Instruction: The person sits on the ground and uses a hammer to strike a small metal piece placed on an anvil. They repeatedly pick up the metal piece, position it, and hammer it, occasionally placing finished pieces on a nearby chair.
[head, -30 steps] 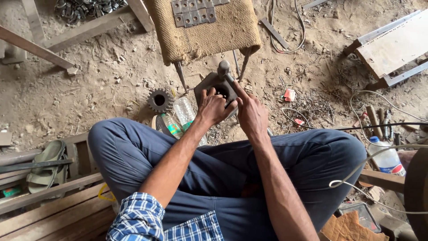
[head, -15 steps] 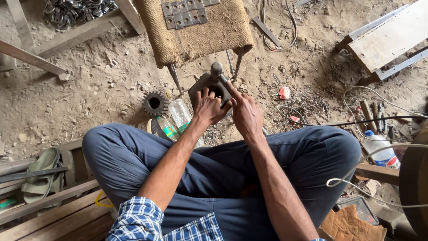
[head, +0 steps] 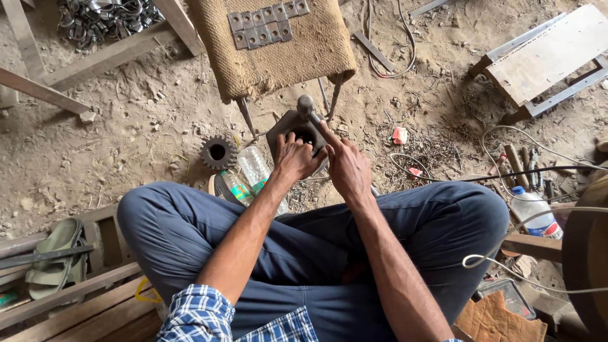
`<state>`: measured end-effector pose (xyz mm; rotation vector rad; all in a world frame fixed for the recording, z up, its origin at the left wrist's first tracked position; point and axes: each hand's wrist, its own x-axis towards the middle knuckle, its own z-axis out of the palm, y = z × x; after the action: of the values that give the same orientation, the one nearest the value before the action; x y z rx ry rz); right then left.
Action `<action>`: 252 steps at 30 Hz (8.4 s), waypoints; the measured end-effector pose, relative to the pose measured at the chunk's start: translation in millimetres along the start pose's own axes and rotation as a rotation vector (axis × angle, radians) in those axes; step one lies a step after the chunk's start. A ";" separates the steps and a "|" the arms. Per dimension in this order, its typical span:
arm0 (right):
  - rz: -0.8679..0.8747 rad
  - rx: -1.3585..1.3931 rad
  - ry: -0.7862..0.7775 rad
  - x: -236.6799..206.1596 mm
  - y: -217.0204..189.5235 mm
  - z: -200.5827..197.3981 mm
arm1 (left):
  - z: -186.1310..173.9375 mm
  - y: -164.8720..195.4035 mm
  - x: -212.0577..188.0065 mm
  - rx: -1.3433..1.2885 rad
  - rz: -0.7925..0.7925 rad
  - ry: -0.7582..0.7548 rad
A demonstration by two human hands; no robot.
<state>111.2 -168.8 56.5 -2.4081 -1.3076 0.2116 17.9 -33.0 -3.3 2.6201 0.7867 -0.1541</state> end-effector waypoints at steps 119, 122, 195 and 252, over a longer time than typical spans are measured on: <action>0.131 0.135 -0.101 -1.2 -25.8 -41.7 | -115.0 -34.0 158.1 -0.192 -0.164 1.094; 0.132 0.133 -0.106 -2.0 -23.9 -38.9 | -113.1 -35.2 159.7 -0.196 -0.101 1.137; -0.480 0.138 0.318 -31.0 -30.9 -71.7 | 10.8 -127.3 41.3 -1.538 -0.640 0.104; 0.818 0.269 -0.316 -400.8 53.1 -181.2 | -16.8 -101.6 18.5 -1.189 -0.662 0.035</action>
<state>-12.9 -576.0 179.2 -2.5852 -0.2791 0.9485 -22.6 60.5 -26.7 1.2128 1.2250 0.1499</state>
